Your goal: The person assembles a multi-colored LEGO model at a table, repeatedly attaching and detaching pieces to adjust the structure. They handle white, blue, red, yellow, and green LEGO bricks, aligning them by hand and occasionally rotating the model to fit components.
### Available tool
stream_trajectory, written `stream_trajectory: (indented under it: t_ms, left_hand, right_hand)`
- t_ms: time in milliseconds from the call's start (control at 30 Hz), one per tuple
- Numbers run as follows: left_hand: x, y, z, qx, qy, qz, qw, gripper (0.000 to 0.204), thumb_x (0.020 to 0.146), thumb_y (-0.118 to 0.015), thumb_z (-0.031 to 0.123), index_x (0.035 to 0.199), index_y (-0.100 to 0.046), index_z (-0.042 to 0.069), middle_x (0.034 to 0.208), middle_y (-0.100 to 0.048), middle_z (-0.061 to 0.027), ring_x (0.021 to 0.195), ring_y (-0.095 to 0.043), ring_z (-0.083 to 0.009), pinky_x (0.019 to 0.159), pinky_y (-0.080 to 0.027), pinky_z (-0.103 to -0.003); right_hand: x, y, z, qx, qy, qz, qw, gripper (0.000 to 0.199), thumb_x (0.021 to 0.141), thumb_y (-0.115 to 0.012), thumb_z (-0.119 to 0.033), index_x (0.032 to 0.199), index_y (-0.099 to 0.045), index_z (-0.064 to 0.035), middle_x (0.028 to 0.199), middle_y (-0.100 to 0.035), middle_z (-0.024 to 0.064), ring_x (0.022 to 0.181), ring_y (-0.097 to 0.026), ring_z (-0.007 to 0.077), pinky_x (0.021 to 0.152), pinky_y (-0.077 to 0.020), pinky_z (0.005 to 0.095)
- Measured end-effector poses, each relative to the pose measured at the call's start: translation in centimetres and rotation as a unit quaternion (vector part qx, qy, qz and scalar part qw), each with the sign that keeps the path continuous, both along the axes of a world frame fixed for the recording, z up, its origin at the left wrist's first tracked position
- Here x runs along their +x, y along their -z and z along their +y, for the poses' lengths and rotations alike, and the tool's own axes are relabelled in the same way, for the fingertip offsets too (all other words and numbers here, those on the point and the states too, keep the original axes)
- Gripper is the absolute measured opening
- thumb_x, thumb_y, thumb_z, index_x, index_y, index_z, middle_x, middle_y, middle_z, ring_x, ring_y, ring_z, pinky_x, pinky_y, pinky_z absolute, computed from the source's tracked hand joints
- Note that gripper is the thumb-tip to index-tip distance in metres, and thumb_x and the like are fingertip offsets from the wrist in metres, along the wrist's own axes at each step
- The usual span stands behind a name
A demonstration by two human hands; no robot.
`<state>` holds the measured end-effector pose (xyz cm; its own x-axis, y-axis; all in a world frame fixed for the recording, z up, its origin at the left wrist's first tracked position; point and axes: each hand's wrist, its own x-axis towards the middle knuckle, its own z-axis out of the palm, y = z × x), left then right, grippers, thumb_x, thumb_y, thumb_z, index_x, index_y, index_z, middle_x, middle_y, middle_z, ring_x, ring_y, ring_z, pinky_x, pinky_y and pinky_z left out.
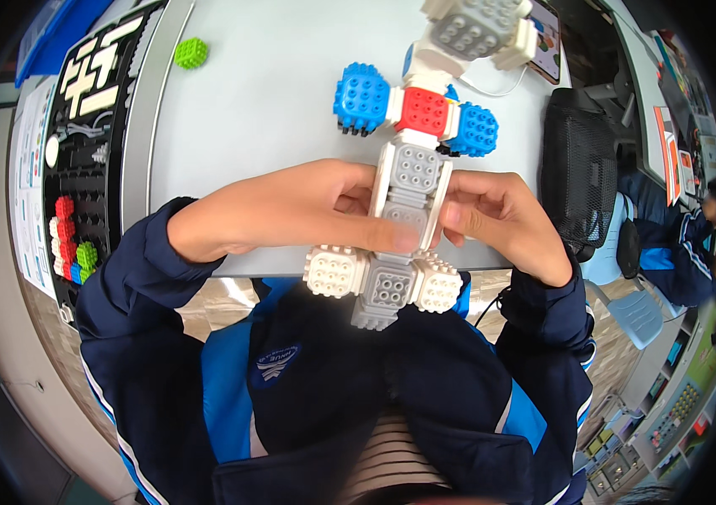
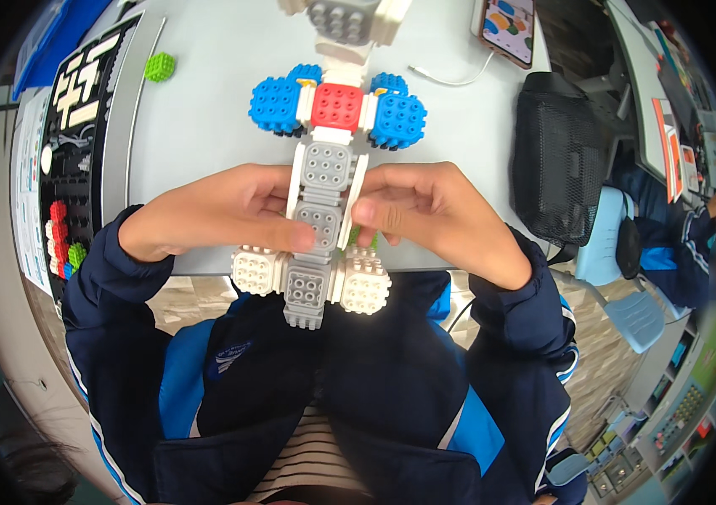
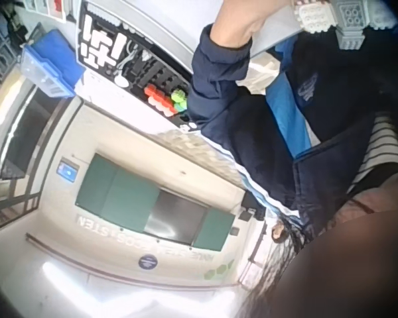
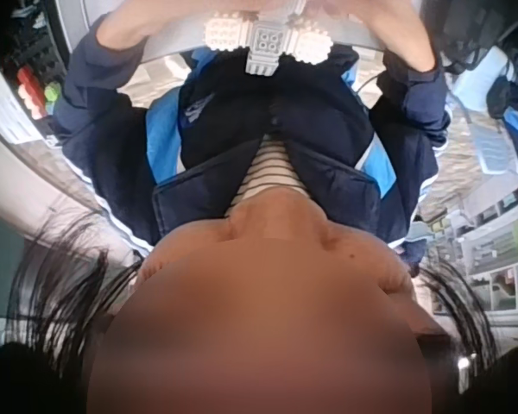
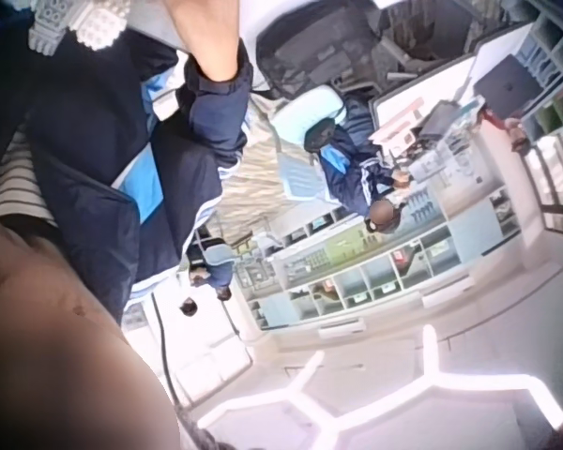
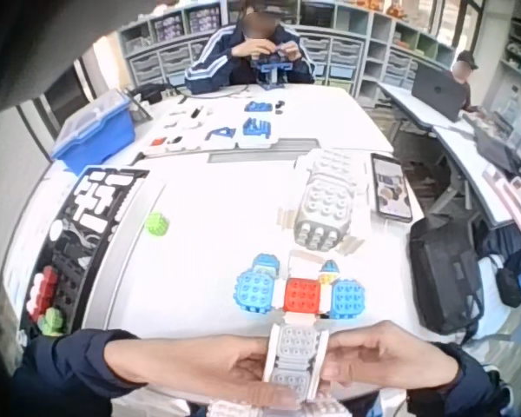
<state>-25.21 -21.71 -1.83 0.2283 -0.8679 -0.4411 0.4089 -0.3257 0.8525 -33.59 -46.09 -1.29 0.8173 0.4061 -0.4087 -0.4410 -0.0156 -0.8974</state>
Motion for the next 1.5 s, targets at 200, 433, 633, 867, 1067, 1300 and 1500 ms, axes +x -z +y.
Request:
stream_trajectory:
  t_ms: [200,433,633,867,1067,1300,1500]
  left_hand:
    - [0.1,-0.5,-0.8,-0.02,-0.075,0.054,0.995,0.063,0.102,-0.052,0.055,0.132,-0.059,0.0,0.121,-0.066,-0.0117,0.11,-0.063,-0.0183,0.093,-0.05,-0.032]
    - [0.0,-0.6,-1.2,-0.001,-0.11,0.061,0.992,0.05,0.102,-0.059,0.044,0.127,-0.064,0.001,0.115,-0.07,-0.0099,0.109,-0.064,-0.0174,0.096,-0.048,-0.034]
    - [0.5,0.2,-1.3,-0.002,-0.083,0.043,0.996,0.049,0.1,-0.062,0.044,0.12,-0.068,0.0,0.11,-0.071,-0.0088,0.104,-0.065,-0.0161,0.09,-0.049,-0.033]
    - [0.3,0.3,-1.3,-0.006,-0.073,0.033,0.997,0.052,0.099,-0.062,0.047,0.118,-0.069,-0.001,0.105,-0.072,-0.0083,0.098,-0.064,-0.0139,0.084,-0.05,-0.03]
    - [-0.1,-0.1,-1.0,0.013,-0.09,0.021,0.996,0.056,0.098,-0.063,0.049,0.121,-0.066,-0.002,0.112,-0.07,-0.0117,0.099,-0.065,-0.0149,0.084,-0.05,-0.028]
    - [-0.1,-1.7,-0.1,0.023,-0.012,0.069,0.997,0.055,0.093,-0.075,0.033,0.131,-0.061,-0.004,0.119,-0.069,-0.0117,0.103,-0.065,-0.0145,0.089,-0.051,-0.027]
    - [-0.6,-1.6,-0.2,0.025,-0.047,0.103,0.993,0.043,0.091,-0.077,0.023,0.125,-0.065,-0.001,0.112,-0.071,-0.0077,0.099,-0.065,-0.0111,0.086,-0.051,-0.027]
  right_hand:
    - [0.2,0.1,0.2,-0.025,0.041,-0.041,0.998,0.034,0.102,-0.061,-0.027,0.108,-0.07,0.0051,0.085,-0.072,0.0084,0.076,-0.066,0.0112,0.066,-0.0473,0.0255]
    - [0.6,0.1,0.2,-0.008,0.046,0.002,0.999,0.032,0.102,-0.061,-0.026,0.1,-0.071,0.0043,0.079,-0.071,0.0078,0.071,-0.064,0.0108,0.064,-0.0478,0.0253]
    - [0.5,-0.1,0.3,-0.045,0.029,-0.025,0.998,0.032,0.103,-0.059,-0.023,0.105,-0.07,0.0077,0.081,-0.07,0.0081,0.067,-0.062,0.0106,0.064,-0.0496,0.0248]
    - [-0.1,-0.5,0.8,-0.04,0.049,-0.011,0.998,0.031,0.103,-0.059,-0.022,0.104,-0.072,0.0061,0.08,-0.071,0.008,0.07,-0.065,0.0124,0.069,-0.0528,0.0265]
    - [-0.6,-0.6,0.8,-0.003,0.061,0.013,0.998,0.03,0.101,-0.063,-0.018,0.114,-0.068,0.0087,0.085,-0.072,0.0095,0.076,-0.066,0.0133,0.071,-0.0533,0.0271]
    - [-1.5,-0.6,1.0,0.053,0.043,0.072,0.995,0.026,0.094,-0.069,-0.006,0.115,-0.064,0.009,0.093,-0.072,0.0118,0.081,-0.068,0.0153,0.073,-0.0542,0.0281]
    - [-1.4,-0.4,1.2,0.027,0.042,0.06,0.997,0.018,0.094,-0.07,-0.005,0.104,-0.064,0.0081,0.09,-0.072,0.0132,0.081,-0.069,0.0159,0.074,-0.0545,0.029]
